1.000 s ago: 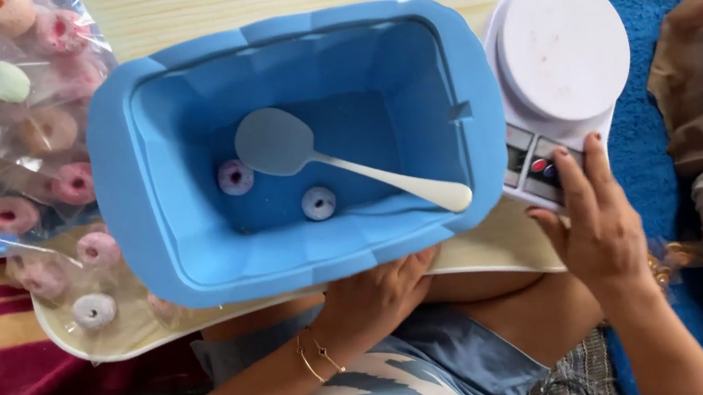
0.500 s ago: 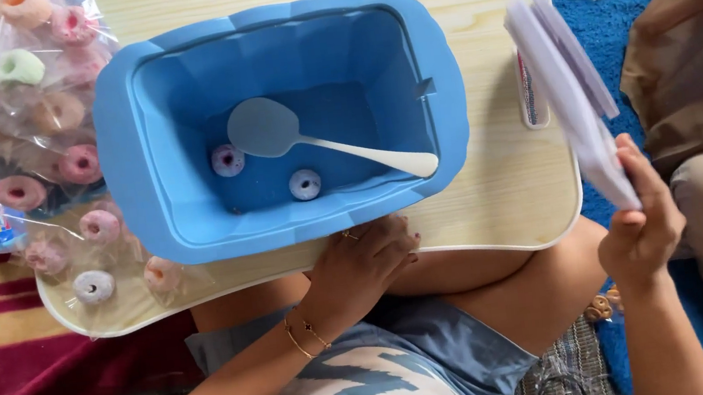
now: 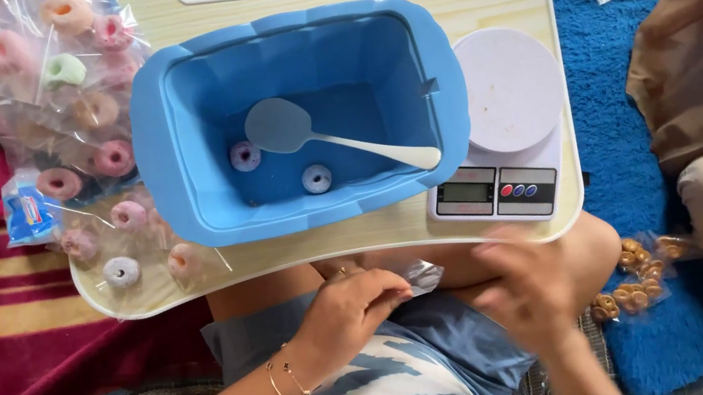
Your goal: Packaging small donut-shaped items into individual plastic bags using hands and a spoon.
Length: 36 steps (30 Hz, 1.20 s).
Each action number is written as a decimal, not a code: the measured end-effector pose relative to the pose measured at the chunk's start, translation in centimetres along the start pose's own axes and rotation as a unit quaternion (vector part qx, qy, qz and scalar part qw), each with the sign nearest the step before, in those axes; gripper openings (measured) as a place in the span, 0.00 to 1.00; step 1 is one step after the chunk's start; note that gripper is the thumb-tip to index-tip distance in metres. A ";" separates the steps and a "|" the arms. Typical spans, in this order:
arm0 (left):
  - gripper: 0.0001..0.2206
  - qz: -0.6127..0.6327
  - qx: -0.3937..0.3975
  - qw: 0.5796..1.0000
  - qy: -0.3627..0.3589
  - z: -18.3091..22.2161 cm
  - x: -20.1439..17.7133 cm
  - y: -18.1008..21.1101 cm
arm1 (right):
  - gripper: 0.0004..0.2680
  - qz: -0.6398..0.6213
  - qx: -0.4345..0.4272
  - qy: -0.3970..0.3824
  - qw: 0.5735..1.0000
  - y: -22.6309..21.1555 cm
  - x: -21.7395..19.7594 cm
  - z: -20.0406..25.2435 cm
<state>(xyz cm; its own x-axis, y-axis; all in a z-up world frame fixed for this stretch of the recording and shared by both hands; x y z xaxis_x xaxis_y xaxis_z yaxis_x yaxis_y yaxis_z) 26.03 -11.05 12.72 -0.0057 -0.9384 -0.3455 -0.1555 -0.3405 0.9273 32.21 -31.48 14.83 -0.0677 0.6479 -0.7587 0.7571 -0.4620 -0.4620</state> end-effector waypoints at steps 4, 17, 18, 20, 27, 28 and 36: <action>0.03 0.012 0.027 0.999 -0.028 0.1 0.9 1.3 | 0.13 -0.208 0.109 -0.153 0.960 -2.4 8.2 1.7; 0.12 0.142 -0.044 0.988 0.028 1.3 -4.2 1.3 | 0.06 -0.404 0.243 -0.018 0.882 -4.5 8.4 -1.6; 0.08 0.145 -0.080 0.984 0.063 1.4 -5.2 0.8 | 0.07 -0.370 0.199 -0.041 0.907 -5.6 7.8 -2.9; 0.08 0.147 -0.118 0.977 0.102 1.3 -7.0 0.6 | 0.09 -0.336 0.152 -0.067 0.927 -6.4 6.9 -4.8; 0.08 0.061 -0.122 0.990 0.034 0.0 -7.8 2.7 | 0.18 -0.432 0.178 -0.080 0.881 -6.9 6.2 -8.7; 0.09 0.051 -0.116 0.992 0.006 -0.2 -7.3 3.0 | 0.14 -0.445 0.188 -0.087 0.871 -6.9 6.7 -8.9; 0.17 0.095 -0.095 0.990 0.032 -0.9 -9.9 4.8 | 0.11 -0.413 0.136 0.011 0.901 -7.3 4.0 -11.2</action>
<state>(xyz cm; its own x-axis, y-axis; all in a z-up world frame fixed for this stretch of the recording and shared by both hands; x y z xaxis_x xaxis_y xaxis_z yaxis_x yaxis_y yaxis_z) 26.28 -3.42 20.69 0.0473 -0.9863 -0.1582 0.0310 -0.1569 0.9871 33.70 -18.80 20.28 -0.5188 0.8494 -0.0975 0.2671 0.0527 -0.9622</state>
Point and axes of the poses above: each hand's wrist, its own z-axis away from the middle knuckle, its own x-axis out of the palm, y = z × x, the point moved 10 cm from there along -z, towards the middle knuckle, and after that the axes turned 4 degrees about -x, right-handed, at the moved point
